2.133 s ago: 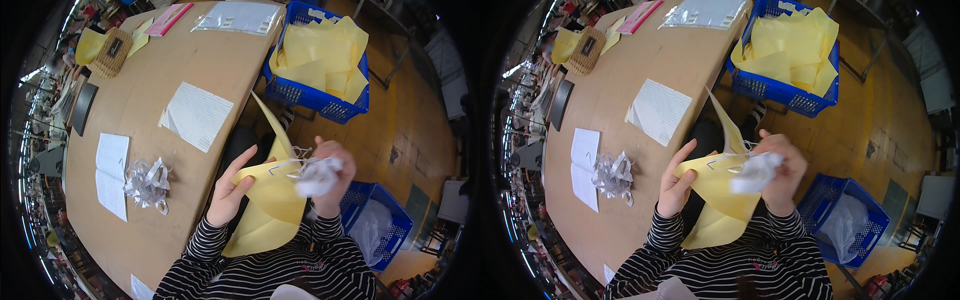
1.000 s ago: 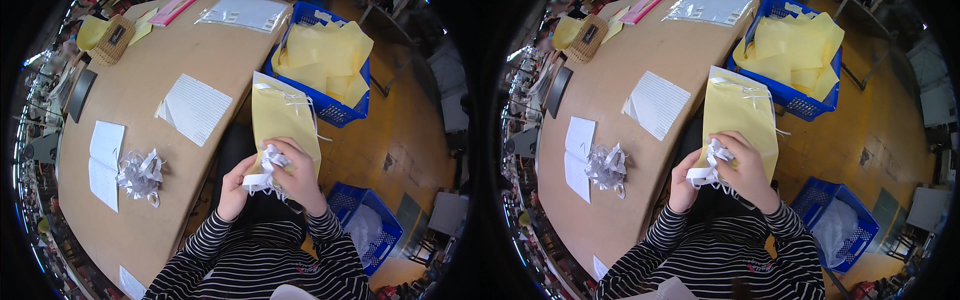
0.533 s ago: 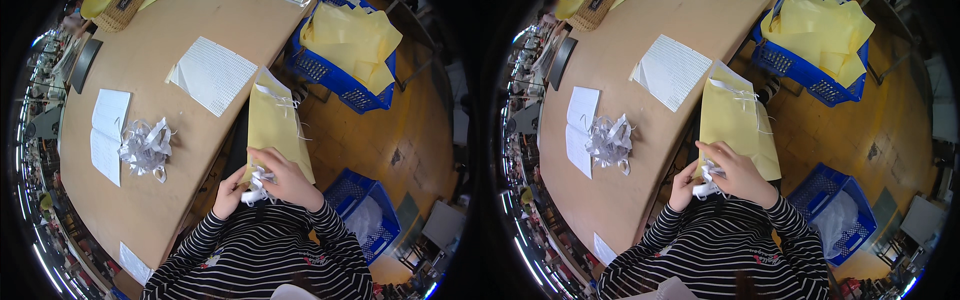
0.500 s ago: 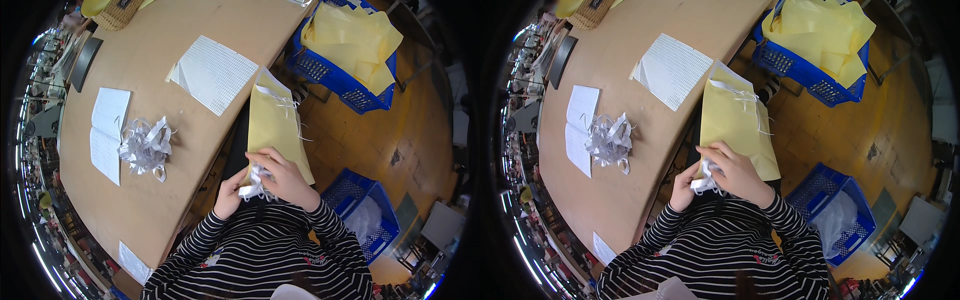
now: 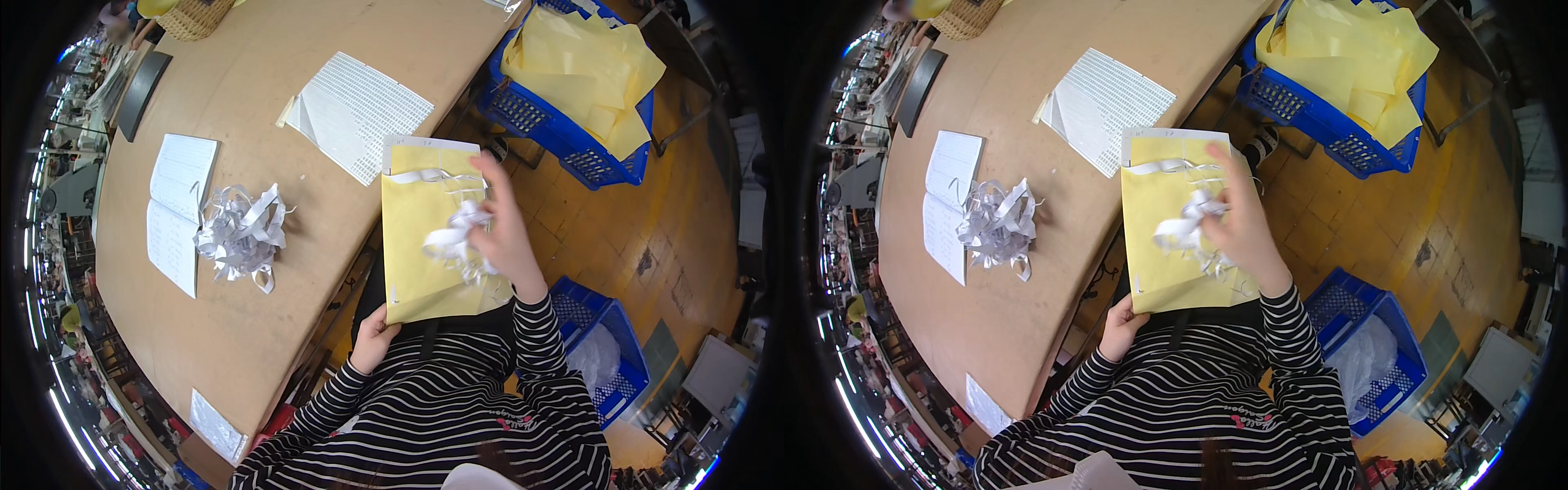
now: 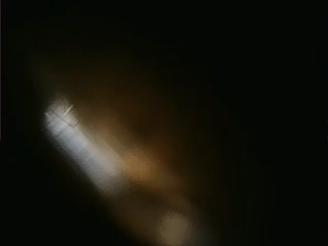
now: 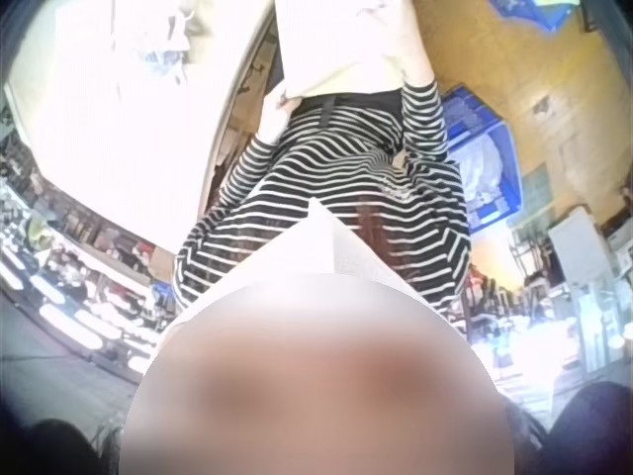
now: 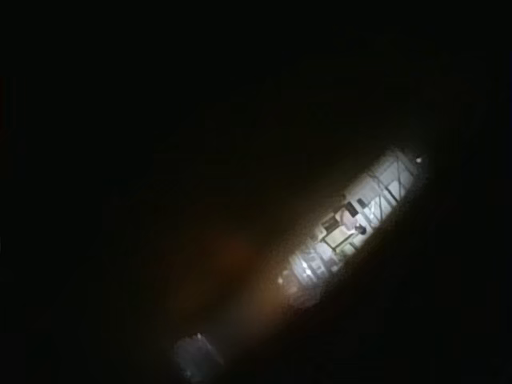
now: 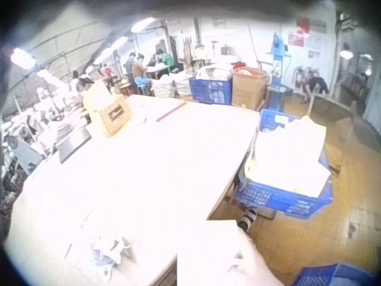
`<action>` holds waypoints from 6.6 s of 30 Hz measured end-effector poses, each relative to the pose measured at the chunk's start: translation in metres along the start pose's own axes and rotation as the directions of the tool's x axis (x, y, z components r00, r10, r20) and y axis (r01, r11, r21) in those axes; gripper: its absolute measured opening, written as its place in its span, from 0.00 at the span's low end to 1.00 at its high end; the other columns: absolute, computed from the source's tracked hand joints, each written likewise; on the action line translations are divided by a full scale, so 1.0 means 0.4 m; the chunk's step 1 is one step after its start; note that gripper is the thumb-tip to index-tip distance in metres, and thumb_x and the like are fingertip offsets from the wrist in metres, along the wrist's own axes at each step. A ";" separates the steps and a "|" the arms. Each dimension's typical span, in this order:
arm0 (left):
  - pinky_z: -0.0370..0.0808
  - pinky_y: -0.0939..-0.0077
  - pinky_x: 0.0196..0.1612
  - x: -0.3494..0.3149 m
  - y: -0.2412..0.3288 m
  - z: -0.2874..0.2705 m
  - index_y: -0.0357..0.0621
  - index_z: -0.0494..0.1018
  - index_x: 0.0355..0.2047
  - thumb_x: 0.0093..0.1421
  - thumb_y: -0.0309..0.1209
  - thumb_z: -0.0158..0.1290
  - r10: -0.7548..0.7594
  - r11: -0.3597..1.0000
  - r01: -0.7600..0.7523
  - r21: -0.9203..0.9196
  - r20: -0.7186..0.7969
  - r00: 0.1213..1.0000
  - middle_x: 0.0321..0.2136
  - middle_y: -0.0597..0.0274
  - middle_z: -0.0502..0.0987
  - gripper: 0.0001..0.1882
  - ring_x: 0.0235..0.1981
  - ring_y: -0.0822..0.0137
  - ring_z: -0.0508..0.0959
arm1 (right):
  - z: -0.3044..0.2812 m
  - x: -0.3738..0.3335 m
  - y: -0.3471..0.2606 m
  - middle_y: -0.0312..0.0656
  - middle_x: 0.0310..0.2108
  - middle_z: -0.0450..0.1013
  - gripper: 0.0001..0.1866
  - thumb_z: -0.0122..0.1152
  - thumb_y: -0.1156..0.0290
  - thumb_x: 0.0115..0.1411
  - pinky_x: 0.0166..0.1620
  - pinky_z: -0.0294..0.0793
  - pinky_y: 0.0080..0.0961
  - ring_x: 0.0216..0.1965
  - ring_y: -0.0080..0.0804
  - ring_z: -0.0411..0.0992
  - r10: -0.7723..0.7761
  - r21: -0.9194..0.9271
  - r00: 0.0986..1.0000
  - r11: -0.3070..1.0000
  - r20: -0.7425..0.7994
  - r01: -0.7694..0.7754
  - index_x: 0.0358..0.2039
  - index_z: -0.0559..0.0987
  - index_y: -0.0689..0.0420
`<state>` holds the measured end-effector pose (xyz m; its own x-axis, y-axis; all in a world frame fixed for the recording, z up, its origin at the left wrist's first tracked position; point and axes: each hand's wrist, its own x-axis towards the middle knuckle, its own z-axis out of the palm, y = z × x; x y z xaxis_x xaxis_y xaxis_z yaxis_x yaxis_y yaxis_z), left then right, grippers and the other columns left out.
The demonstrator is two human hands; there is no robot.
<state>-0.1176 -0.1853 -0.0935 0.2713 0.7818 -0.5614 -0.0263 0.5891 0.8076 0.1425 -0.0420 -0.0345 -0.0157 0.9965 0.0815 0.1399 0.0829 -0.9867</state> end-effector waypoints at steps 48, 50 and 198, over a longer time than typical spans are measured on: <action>0.74 0.84 0.46 0.014 0.147 0.015 0.31 0.74 0.54 0.65 0.17 0.52 0.263 0.960 -0.260 0.100 -0.019 0.965 0.42 0.57 0.83 0.17 0.40 0.76 0.80 | -0.126 -0.070 -0.044 0.51 0.51 0.69 0.19 0.53 0.81 0.55 0.39 0.72 0.18 0.37 0.26 0.72 -0.092 0.297 0.890 0.923 -0.446 0.245 0.49 0.71 0.64; 0.74 0.84 0.47 0.011 0.134 0.005 0.31 0.73 0.54 0.65 0.17 0.51 0.238 0.969 -0.235 0.071 -0.032 0.971 0.43 0.58 0.82 0.17 0.41 0.77 0.79 | -0.151 -0.053 -0.072 0.53 0.55 0.68 0.23 0.54 0.76 0.57 0.36 0.73 0.17 0.35 0.26 0.72 -0.076 0.361 0.886 0.895 -0.458 0.263 0.55 0.69 0.64; 0.60 0.69 0.65 0.322 0.700 0.324 0.35 0.63 0.64 0.54 0.15 0.55 0.894 0.433 -0.881 0.191 0.033 0.447 0.60 0.54 0.65 0.35 0.61 0.61 0.66 | -0.513 -0.738 0.355 0.38 0.34 0.77 0.08 0.56 0.69 0.61 0.38 0.78 0.30 0.34 0.33 0.78 0.472 0.404 -0.024 0.780 -0.882 0.477 0.42 0.76 0.53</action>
<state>0.0346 0.0540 0.0837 0.1300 0.8692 0.4770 -0.0664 -0.4724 0.8789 0.3702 -0.3236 -0.1697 0.9391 0.0188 -0.3432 -0.2986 0.5387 -0.7878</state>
